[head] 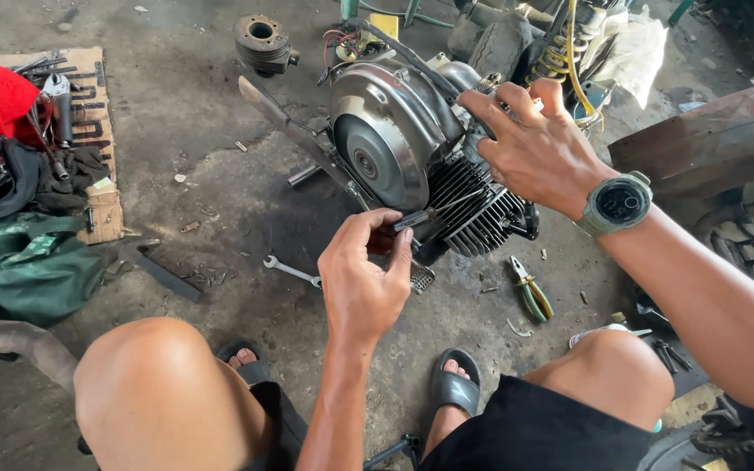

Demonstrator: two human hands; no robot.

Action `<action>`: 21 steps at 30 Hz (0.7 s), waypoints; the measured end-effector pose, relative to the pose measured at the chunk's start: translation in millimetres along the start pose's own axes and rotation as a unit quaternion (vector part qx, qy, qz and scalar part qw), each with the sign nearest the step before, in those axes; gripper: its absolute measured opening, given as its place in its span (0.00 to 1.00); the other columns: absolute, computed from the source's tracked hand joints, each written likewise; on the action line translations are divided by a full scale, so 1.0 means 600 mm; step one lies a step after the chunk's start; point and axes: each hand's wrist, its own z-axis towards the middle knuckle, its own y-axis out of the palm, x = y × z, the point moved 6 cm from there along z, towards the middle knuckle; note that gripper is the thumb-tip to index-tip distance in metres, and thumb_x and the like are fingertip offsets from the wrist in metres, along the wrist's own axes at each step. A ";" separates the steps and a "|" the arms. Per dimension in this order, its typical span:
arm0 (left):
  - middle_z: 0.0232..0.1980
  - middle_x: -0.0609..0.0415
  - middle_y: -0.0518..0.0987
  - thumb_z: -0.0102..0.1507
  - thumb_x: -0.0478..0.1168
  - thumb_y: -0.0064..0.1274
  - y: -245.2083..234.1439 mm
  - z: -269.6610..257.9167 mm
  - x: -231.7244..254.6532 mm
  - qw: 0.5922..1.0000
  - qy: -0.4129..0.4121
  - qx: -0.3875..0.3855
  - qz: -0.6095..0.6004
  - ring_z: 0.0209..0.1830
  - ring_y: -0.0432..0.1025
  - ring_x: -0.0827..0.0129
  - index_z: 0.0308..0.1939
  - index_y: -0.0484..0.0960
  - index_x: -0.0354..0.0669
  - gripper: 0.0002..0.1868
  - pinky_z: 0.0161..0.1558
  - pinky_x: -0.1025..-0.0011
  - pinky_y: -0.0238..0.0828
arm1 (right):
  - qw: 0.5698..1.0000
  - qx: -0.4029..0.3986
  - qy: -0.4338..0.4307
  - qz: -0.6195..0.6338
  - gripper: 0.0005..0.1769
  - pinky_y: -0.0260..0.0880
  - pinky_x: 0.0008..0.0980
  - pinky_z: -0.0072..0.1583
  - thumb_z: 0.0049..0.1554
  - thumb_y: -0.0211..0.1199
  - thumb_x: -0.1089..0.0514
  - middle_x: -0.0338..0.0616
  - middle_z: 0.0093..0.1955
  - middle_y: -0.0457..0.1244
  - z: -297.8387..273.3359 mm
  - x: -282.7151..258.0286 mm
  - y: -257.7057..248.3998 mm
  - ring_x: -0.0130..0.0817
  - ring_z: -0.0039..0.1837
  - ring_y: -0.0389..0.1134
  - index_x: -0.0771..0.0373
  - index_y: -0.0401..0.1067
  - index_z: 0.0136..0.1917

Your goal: A person uses a screwdriver and their hands to adjust and repair a motorcycle engine on the ground.

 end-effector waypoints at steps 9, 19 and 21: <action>0.41 0.56 0.83 0.63 0.36 0.59 -0.007 0.003 0.000 1.000 -0.010 0.006 0.007 0.32 0.77 0.73 0.44 0.83 0.40 0.07 0.40 0.74 0.79 | 1.000 0.007 0.003 0.005 0.06 0.57 0.47 0.65 0.54 0.69 0.45 0.35 0.78 0.58 -0.002 0.003 -0.002 0.39 0.70 0.55 0.42 0.79 0.37; 0.40 0.55 0.83 0.63 0.37 0.59 -0.009 0.004 -0.003 1.000 -0.011 0.008 0.007 0.32 0.78 0.72 0.44 0.83 0.41 0.07 0.40 0.73 0.80 | 1.000 0.019 -0.005 0.007 0.09 0.57 0.46 0.65 0.57 0.68 0.47 0.36 0.77 0.58 0.001 0.004 -0.006 0.38 0.70 0.56 0.44 0.76 0.35; 0.41 0.55 0.83 0.63 0.37 0.59 -0.009 0.004 -0.004 1.000 -0.011 0.006 0.009 0.33 0.78 0.72 0.45 0.83 0.41 0.07 0.40 0.73 0.80 | 1.000 0.012 -0.011 -0.004 0.06 0.56 0.46 0.65 0.54 0.69 0.45 0.35 0.77 0.58 0.001 0.001 -0.003 0.38 0.70 0.54 0.42 0.78 0.36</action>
